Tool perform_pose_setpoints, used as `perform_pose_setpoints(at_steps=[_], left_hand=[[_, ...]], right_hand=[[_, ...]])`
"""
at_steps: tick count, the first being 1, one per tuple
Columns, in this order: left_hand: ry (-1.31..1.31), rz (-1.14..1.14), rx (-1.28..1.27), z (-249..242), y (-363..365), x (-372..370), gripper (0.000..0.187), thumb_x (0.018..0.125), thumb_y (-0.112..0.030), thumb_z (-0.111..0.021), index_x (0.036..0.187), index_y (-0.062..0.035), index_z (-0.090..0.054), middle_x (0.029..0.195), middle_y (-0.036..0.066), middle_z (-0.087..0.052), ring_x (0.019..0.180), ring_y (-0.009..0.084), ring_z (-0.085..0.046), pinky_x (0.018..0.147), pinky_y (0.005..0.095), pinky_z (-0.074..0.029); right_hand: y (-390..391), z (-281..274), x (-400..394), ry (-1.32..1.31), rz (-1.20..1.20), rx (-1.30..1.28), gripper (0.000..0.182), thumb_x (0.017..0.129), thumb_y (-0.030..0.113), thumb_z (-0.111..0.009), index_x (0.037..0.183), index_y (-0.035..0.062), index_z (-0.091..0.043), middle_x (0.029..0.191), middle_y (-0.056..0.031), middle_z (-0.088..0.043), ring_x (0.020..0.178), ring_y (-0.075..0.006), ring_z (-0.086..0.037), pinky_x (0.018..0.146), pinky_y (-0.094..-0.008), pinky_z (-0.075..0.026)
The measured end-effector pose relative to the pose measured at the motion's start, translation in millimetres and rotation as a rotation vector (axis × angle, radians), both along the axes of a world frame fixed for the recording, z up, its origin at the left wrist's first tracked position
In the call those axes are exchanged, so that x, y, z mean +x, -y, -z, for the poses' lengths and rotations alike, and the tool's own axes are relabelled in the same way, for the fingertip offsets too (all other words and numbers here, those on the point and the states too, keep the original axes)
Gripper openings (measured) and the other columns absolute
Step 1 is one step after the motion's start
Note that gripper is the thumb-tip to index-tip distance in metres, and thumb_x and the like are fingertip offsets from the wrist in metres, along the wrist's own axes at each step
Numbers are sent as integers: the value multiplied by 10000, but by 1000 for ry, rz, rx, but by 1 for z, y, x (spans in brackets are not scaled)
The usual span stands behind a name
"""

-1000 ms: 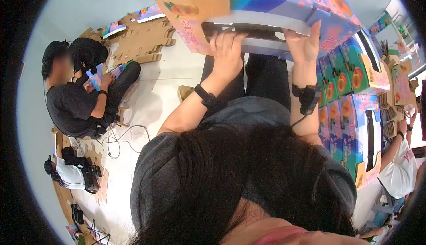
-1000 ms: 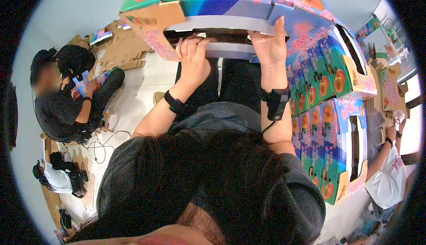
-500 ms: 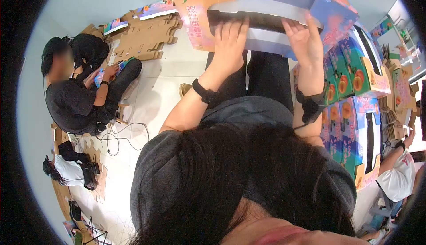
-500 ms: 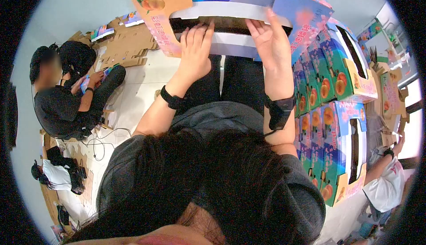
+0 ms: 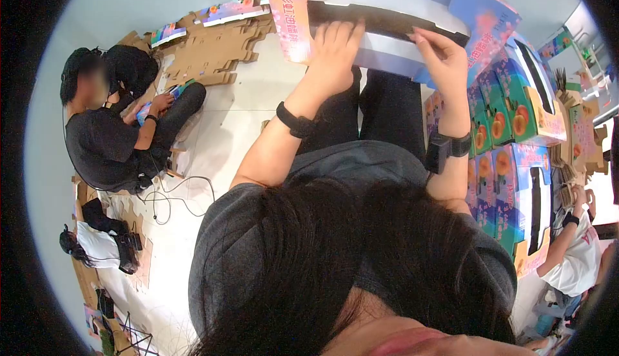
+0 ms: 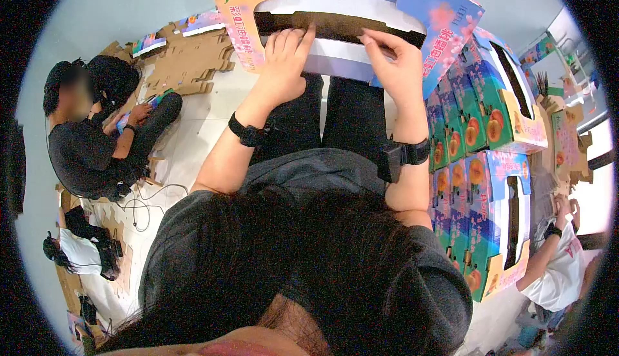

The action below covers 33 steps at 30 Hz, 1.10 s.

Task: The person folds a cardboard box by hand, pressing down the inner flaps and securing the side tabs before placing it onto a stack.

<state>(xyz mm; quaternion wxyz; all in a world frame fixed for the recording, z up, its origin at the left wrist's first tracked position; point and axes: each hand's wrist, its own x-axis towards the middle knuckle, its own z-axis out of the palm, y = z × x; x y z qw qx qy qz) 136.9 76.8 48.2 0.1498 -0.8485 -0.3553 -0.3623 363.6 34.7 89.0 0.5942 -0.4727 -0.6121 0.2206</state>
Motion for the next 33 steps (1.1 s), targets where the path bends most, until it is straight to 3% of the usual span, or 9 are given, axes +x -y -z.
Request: perform_pose_setpoints(at_steps=[3, 4, 10, 16, 19, 25, 29, 33], left_hand=[[-80, -49, 1, -4, 6, -2, 935, 574, 52, -621, 1472, -11, -368, 1311, 178, -470, 1276, 367, -418, 1107, 506, -286], [-117, -72, 7, -5, 7, -3, 944, 577, 52, -627, 1480, -15, -358, 1320, 176, -467, 1281, 366, -416, 1109, 505, -285], [-108, -94, 129, 6, 0, -1, 898, 623, 42, -604, 1485, -28, -360, 1310, 152, -479, 1245, 338, -437, 1081, 488, -308], [-52, -12, 115, 10, -1, -7, 865, 628, 40, -582, 1469, -40, -399, 1258, 130, -500, 1206, 312, -456, 1052, 466, -317], [-35, 32, 105, 8, 1, -10, 867, 629, 36, -587, 1472, -59, -408, 1280, 122, -501, 1241, 316, -449, 1081, 480, -297], [-51, 162, -71, -34, 48, -16, 908, 623, 36, -584, 1494, -146, -403, 1348, 112, -485, 1371, 313, -386, 1179, 515, -187], [-55, 229, -215, -51, 65, -23, 950, 598, -70, -660, 1505, -151, -388, 1378, 115, -470, 1391, 324, -368, 1187, 564, -130], [-43, 233, -246, -41, 61, -29, 908, 677, -297, -727, 1501, -121, -386, 1368, 130, -486, 1387, 328, -372, 1186, 577, -108]], right_hand=[[7, -8, -4, 369, 132, 234, 205, 842, 164, -728, 988, 24, -757, 949, -146, -740, 917, -250, -701, 851, -326, -526], [5, -7, -2, 493, 181, 335, 227, 838, 184, -707, 1011, 47, -755, 935, -167, -719, 891, -309, -677, 827, -371, -518], [-7, 15, 3, 837, 358, 248, 294, 899, 321, -627, 993, 68, -745, 948, -157, -708, 950, -342, -645, 883, -478, -473], [-13, 21, -4, 849, 431, 355, 305, 893, 365, -635, 817, 92, -748, 790, -118, -693, 840, -329, -654, 862, -477, -472], [-12, 22, -5, 874, 495, 434, 318, 861, 356, -681, 678, 97, -700, 689, -81, -659, 726, -290, -632, 781, -429, -468], [-7, 9, -1, 820, 569, 617, 351, 784, 282, -765, 529, 104, -602, 564, -45, -587, 574, -242, -548, 670, -360, -417], [4, -8, -5, 810, 504, 634, 346, 792, 274, -764, 531, 97, -622, 551, -49, -584, 567, -236, -561, 674, -365, -420], [-8, 8, -7, 847, 452, 435, 407, 852, 366, -705, 566, 80, -665, 602, -77, -631, 582, -257, -601, 662, -370, -432]])
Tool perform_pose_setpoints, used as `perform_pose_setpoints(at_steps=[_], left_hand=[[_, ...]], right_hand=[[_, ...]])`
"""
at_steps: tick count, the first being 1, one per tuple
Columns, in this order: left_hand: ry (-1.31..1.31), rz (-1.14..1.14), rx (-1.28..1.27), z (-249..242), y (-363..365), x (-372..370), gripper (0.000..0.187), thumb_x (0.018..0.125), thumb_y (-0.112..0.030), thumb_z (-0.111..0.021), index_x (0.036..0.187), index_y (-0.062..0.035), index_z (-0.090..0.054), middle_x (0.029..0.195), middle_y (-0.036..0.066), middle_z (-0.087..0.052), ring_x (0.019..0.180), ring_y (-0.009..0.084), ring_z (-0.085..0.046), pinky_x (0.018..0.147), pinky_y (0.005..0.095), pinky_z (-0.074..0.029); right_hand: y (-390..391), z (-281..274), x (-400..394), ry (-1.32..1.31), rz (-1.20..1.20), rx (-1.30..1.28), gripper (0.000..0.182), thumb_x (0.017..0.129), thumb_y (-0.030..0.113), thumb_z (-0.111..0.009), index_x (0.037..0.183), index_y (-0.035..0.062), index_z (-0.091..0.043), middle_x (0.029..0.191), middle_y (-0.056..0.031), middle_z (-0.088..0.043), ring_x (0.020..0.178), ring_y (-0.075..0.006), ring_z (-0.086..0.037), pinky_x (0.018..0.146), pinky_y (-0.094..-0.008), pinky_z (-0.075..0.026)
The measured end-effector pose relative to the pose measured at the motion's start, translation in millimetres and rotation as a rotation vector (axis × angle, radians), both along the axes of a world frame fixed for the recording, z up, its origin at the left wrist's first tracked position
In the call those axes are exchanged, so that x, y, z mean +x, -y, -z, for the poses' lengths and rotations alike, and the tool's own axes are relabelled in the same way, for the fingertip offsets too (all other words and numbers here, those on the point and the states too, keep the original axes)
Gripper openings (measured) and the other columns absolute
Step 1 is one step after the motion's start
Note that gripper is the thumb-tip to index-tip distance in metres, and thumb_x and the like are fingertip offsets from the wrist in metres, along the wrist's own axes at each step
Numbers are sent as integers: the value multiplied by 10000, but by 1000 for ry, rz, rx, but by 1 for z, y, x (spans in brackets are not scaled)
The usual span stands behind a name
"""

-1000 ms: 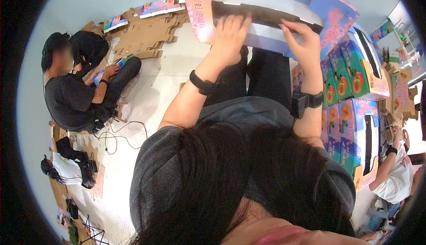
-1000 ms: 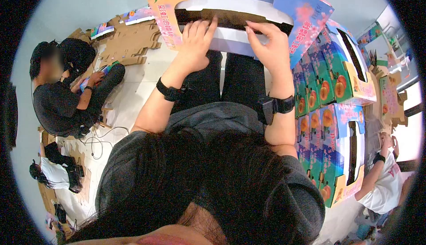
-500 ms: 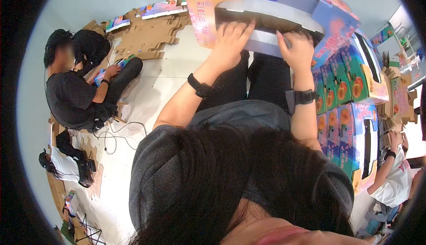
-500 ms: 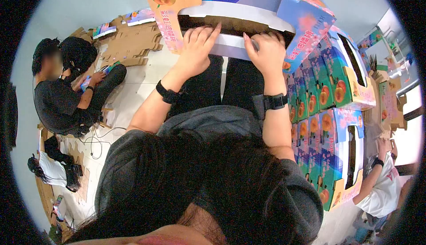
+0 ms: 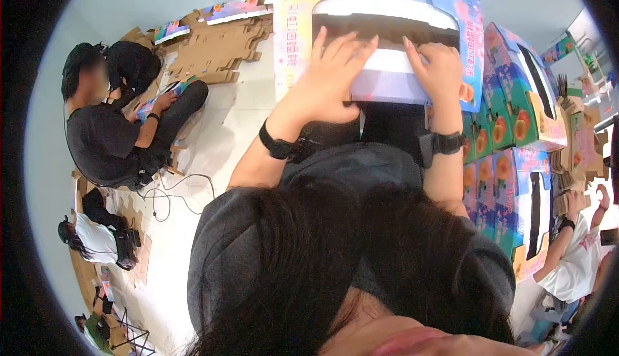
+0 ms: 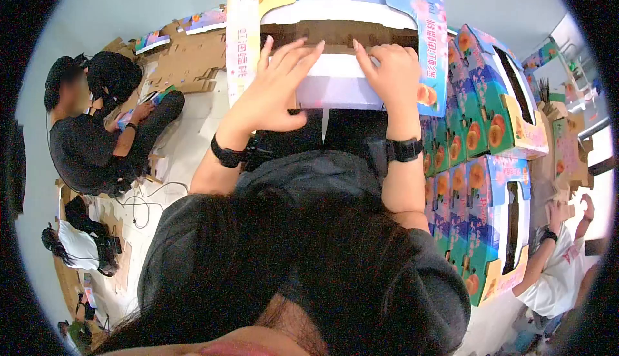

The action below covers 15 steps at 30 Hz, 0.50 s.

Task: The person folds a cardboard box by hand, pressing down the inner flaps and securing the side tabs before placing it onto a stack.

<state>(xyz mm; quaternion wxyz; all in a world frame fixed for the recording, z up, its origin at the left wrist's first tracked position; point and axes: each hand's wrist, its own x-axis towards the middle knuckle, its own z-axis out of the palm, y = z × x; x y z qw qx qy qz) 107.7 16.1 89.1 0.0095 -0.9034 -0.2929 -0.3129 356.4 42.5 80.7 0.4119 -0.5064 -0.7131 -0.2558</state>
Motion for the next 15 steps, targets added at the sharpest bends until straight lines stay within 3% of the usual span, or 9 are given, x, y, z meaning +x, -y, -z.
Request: perform_pose_setpoints(at_steps=[2, 3, 10, 15], left_hand=[[40, -49, 130, 2, 0, 11, 900, 722, -420, -732, 1495, -108, -393, 1352, 135, -503, 1380, 326, -384, 1187, 579, -99], [65, -83, 185, 4, -2, 17, 795, 815, -500, -665, 1464, -100, -439, 1287, 131, -552, 1325, 309, -446, 1182, 565, -126], [174, -215, 205, 25, -22, 33, 403, 937, -365, -552, 1242, -114, -629, 1116, 92, -630, 1140, 278, -552, 1115, 528, -270], [217, -258, 137, 19, -31, 38, 263, 965, -296, -531, 1043, -104, -693, 982, 52, -670, 1020, 270, -590, 1010, 464, -368]], right_hand=[[2, 0, 1, -57, 41, -78, 434, 865, 409, -681, 601, 65, -689, 627, -103, -644, 614, -285, -628, 634, -392, -457], [2, 0, 0, -92, 49, -93, 435, 863, 412, -683, 608, 60, -692, 628, -110, -643, 618, -293, -630, 623, -401, -463], [-3, 5, 4, -160, 38, -43, 465, 868, 427, -682, 615, 36, -687, 614, -139, -625, 599, -330, -624, 571, -431, -484], [0, 4, 1, -173, 61, -69, 489, 878, 412, -677, 569, 35, -639, 592, -134, -601, 599, -322, -611, 566, -436, -468]])
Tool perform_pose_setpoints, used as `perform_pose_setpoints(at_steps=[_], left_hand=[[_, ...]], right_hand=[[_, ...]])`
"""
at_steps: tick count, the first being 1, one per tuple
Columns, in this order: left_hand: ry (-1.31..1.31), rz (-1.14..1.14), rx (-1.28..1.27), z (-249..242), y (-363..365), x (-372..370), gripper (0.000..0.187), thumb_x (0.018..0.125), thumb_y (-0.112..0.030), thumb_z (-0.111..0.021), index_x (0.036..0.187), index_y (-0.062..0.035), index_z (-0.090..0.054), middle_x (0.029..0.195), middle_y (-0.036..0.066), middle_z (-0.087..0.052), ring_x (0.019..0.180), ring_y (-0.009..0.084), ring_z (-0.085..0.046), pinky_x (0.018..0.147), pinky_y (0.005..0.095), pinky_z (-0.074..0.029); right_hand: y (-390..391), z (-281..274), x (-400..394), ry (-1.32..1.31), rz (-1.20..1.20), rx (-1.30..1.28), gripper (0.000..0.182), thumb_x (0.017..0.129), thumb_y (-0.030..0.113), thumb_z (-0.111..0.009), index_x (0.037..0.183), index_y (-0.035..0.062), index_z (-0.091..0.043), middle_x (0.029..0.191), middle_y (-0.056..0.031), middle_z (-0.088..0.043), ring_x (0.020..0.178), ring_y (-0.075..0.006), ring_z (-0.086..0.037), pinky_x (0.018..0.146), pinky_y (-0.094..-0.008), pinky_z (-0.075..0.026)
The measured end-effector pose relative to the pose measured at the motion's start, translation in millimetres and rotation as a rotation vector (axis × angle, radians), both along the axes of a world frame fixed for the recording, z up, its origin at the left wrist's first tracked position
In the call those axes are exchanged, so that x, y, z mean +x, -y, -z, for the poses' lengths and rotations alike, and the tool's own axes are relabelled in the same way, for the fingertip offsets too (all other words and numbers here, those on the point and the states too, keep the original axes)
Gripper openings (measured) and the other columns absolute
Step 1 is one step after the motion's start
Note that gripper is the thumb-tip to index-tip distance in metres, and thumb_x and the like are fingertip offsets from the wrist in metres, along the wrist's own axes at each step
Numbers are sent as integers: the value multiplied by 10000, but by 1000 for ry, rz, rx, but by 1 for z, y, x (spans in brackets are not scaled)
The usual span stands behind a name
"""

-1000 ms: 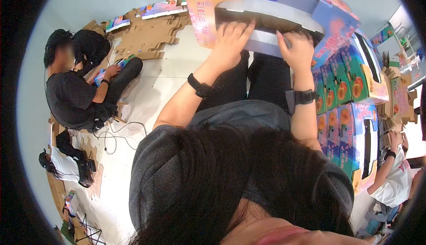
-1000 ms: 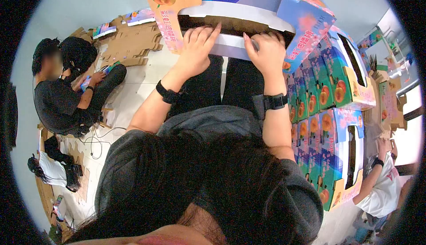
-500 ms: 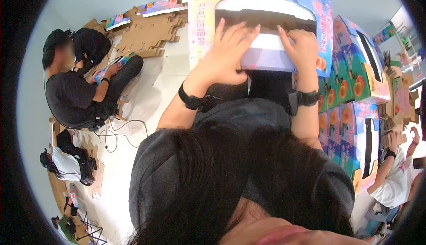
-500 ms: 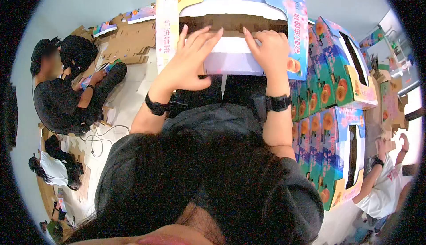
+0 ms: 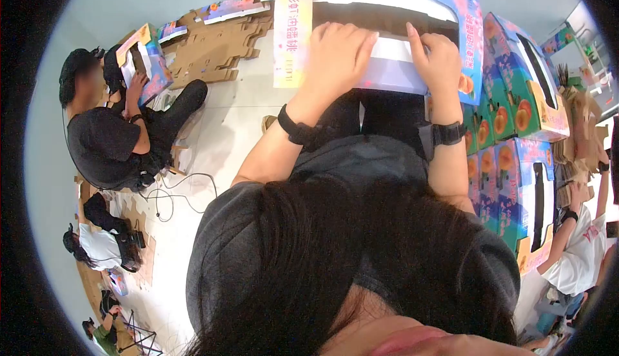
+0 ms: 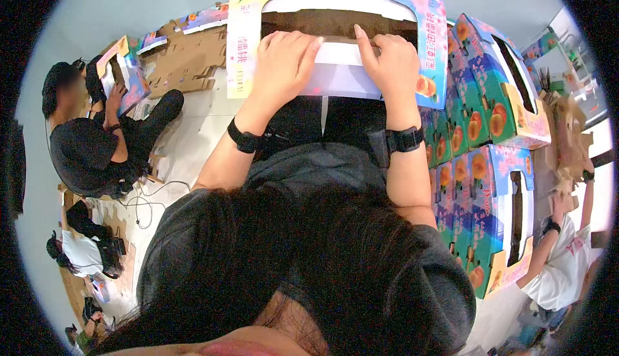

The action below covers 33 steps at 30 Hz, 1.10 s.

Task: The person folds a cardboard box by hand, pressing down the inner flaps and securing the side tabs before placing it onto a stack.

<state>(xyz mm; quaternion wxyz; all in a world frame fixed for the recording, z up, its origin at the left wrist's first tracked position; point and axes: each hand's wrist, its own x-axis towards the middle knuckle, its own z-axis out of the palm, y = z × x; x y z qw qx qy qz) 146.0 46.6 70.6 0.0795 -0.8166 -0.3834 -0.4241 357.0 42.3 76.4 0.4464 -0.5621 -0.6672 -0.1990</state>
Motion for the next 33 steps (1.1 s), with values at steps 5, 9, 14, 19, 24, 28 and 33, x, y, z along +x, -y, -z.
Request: perform_pose_setpoints(at_steps=[5, 9, 14, 19, 24, 28, 33], left_hand=[[-22, -29, 89, 4, -2, 5, 204, 957, -263, -563, 976, -103, -687, 916, 48, -657, 931, 273, -587, 904, 432, -406], [-45, -47, 129, 11, -3, 6, 176, 950, -245, -575, 976, -105, -678, 902, 43, -641, 909, 272, -581, 865, 435, -414], [-50, -33, 171, 13, -5, 8, 259, 918, -330, -613, 985, -86, -667, 915, 68, -635, 916, 284, -580, 871, 431, -415], [-40, -42, 193, 16, -4, 9, 397, 873, -452, -642, 997, -75, -661, 917, 102, -630, 932, 305, -580, 887, 436, -412], [-44, -34, 224, 19, -2, 7, 500, 830, -524, -663, 1038, -69, -661, 962, 115, -630, 977, 315, -574, 971, 478, -390], [-19, 4, 195, 19, 3, 5, 575, 786, -566, -687, 1078, -72, -657, 1017, 110, -634, 1046, 309, -564, 1053, 509, -330], [80, 178, 163, 7, 19, -3, 487, 751, -481, -738, 1049, -103, -666, 1065, 85, -655, 1120, 289, -579, 1102, 498, -288]], right_hand=[[2, 5, -1, 21, 4, 73, 487, 878, 407, -676, 551, 51, -617, 568, -119, -579, 582, -311, -589, 553, -426, -442], [2, 7, -1, 66, -14, 99, 476, 875, 406, -675, 555, 58, -621, 563, -111, -578, 575, -305, -588, 547, -415, -438], [1, 10, -2, 81, -6, 108, 480, 868, 429, -668, 560, 63, -630, 570, -112, -591, 577, -304, -602, 547, -408, -447], [3, 11, -1, 111, 9, 78, 490, 863, 443, -665, 558, 61, -626, 575, -121, -599, 582, -301, -611, 545, -411, -449], [7, 11, -4, 118, 11, 81, 483, 861, 440, -666, 564, 61, -627, 580, -123, -602, 582, -300, -608, 556, -413, -443], [7, 11, -5, 130, 17, 82, 472, 854, 431, -674, 565, 62, -623, 578, -120, -595, 583, -300, -600, 560, -410, -435], [11, 11, -8, 118, -8, 104, 457, 846, 406, -686, 553, 66, -604, 562, -111, -576, 566, -297, -581, 547, -415, -419]])
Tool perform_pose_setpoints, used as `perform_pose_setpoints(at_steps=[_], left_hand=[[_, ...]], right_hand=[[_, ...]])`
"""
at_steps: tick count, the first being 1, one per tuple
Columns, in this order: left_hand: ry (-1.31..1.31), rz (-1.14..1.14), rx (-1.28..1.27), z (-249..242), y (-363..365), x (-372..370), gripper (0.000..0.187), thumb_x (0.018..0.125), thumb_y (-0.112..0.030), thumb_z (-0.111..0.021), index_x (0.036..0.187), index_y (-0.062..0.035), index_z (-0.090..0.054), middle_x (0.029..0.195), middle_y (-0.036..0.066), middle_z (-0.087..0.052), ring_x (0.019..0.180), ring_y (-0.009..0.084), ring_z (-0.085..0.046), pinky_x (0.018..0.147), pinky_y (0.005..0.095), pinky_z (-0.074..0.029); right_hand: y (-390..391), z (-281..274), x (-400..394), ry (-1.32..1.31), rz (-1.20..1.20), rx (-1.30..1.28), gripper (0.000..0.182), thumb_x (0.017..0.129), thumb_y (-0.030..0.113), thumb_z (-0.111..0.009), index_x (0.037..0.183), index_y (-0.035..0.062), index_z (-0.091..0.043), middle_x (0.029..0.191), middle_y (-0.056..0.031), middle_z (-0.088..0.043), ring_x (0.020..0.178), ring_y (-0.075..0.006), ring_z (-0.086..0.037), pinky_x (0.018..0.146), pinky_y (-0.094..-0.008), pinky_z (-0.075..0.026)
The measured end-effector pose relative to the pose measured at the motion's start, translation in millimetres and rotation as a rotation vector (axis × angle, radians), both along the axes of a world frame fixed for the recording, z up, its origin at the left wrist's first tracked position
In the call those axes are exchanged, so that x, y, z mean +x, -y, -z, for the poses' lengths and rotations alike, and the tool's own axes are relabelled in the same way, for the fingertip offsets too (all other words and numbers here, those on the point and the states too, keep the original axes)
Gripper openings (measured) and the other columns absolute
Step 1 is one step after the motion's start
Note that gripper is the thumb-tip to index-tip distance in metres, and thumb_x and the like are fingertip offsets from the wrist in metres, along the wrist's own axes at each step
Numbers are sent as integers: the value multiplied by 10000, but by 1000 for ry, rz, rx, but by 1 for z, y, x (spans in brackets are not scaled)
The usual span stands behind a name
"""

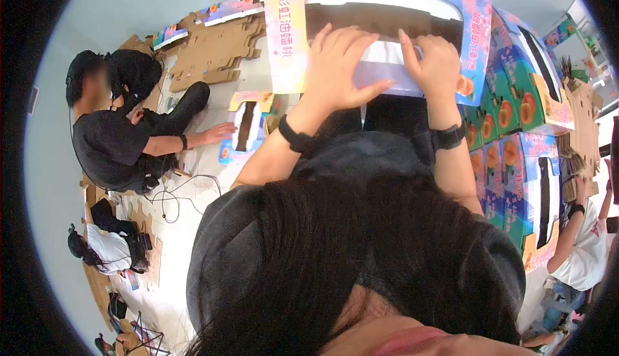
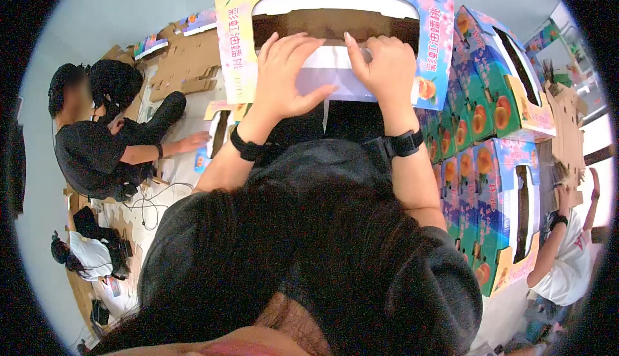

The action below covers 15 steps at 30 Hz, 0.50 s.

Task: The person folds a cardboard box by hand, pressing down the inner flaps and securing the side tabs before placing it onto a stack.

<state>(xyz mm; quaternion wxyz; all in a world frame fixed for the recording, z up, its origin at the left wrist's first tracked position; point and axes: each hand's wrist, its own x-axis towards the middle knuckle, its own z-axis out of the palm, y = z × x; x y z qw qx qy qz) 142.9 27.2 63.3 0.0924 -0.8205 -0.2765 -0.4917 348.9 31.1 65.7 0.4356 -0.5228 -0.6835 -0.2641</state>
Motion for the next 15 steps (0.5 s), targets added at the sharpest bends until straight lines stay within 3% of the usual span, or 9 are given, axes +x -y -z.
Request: perform_pose_setpoints(at_steps=[3, 6, 10, 11, 15], left_hand=[[51, -8, 201, -5, 10, -10, 336, 747, -344, -753, 990, -127, -670, 1042, 67, -668, 1091, 279, -611, 1085, 488, -320], [3, 71, 166, -16, 17, -9, 232, 746, -249, -751, 931, -138, -665, 996, 57, -672, 1032, 271, -637, 1057, 483, -359], [-27, 54, 78, -2, -8, 11, 371, 793, -336, -733, 1048, -80, -651, 1033, 99, -632, 1071, 288, -587, 1028, 489, -391], [-74, -37, 103, 1, -11, 14, 496, 826, -423, -700, 1127, -37, -625, 1046, 143, -625, 1052, 308, -577, 982, 463, -408], [-95, -136, 44, 7, -18, 20, 520, 831, -518, -666, 985, -22, -640, 929, 152, -611, 896, 321, -568, 844, 424, -411]], right_hand=[[4, 4, -1, -15, 12, 8, 446, 840, 388, -696, 543, 71, -592, 554, -106, -565, 562, -292, -572, 546, -412, -410], [7, 6, -4, -29, 11, 15, 421, 827, 373, -709, 551, 79, -587, 569, -98, -566, 581, -278, -571, 559, -396, -404], [11, 7, -13, -9, 0, 19, 383, 814, 364, -712, 574, 91, -594, 590, -85, -574, 601, -268, -579, 571, -389, -405], [11, 7, -14, -7, 3, 17, 381, 813, 366, -711, 575, 92, -596, 591, -85, -576, 604, -269, -581, 574, -391, -408], [10, 9, -9, -13, -36, -13, 377, 816, 380, -703, 588, 94, -612, 603, -89, -591, 623, -274, -594, 587, -398, -421]])
